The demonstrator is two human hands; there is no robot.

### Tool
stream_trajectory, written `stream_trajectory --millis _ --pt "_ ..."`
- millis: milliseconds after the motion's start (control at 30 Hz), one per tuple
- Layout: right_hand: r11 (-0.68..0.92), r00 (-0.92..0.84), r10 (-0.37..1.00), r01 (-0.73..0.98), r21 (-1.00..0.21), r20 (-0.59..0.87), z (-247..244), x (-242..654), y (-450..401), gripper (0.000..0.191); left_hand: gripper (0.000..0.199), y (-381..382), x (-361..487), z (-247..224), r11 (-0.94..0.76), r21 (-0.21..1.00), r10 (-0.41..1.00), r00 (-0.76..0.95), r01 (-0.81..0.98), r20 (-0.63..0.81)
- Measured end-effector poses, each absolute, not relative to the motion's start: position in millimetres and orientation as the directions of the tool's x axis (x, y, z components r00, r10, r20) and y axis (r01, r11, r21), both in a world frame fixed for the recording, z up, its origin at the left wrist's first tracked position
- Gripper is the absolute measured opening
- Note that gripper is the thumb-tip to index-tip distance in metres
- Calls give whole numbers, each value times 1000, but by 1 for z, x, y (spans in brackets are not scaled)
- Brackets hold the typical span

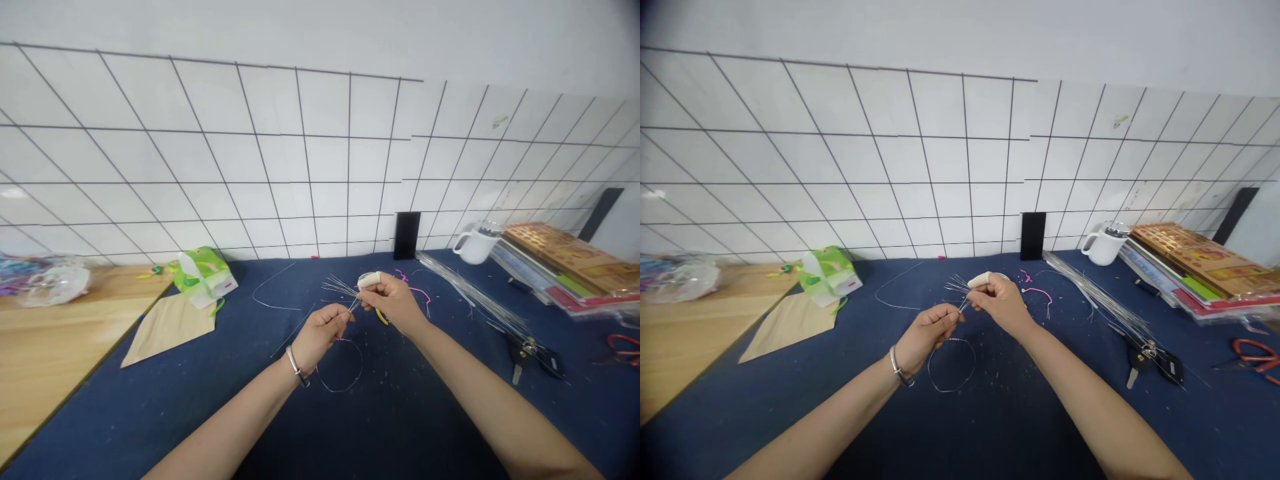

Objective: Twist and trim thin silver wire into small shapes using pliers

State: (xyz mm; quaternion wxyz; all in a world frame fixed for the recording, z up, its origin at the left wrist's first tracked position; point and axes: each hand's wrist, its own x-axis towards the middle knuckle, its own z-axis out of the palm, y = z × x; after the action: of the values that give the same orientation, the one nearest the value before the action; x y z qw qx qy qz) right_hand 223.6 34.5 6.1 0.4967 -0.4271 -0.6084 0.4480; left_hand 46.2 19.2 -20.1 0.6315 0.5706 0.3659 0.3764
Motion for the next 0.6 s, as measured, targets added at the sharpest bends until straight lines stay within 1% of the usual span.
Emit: stream_trajectory --millis 100,200,300,433,600 --pt "227 -154 966 123 -966 207 6 225 34 18 25 21 44 -16 32 999 887 460 -7 -26" --pt "207 -178 967 116 -971 185 7 226 34 19 24 21 43 -15 32 999 883 468 15 -35" --pt "195 -240 954 45 -980 179 10 228 35 25 26 22 41 -16 65 997 882 469 -31 -43" --pt "192 -300 932 -66 -979 202 12 232 38 35 26 23 39 -18 151 983 874 478 -104 -84" --pt "181 -370 906 -101 -978 206 10 233 38 42 23 22 38 -17 263 947 834 538 -187 -125"
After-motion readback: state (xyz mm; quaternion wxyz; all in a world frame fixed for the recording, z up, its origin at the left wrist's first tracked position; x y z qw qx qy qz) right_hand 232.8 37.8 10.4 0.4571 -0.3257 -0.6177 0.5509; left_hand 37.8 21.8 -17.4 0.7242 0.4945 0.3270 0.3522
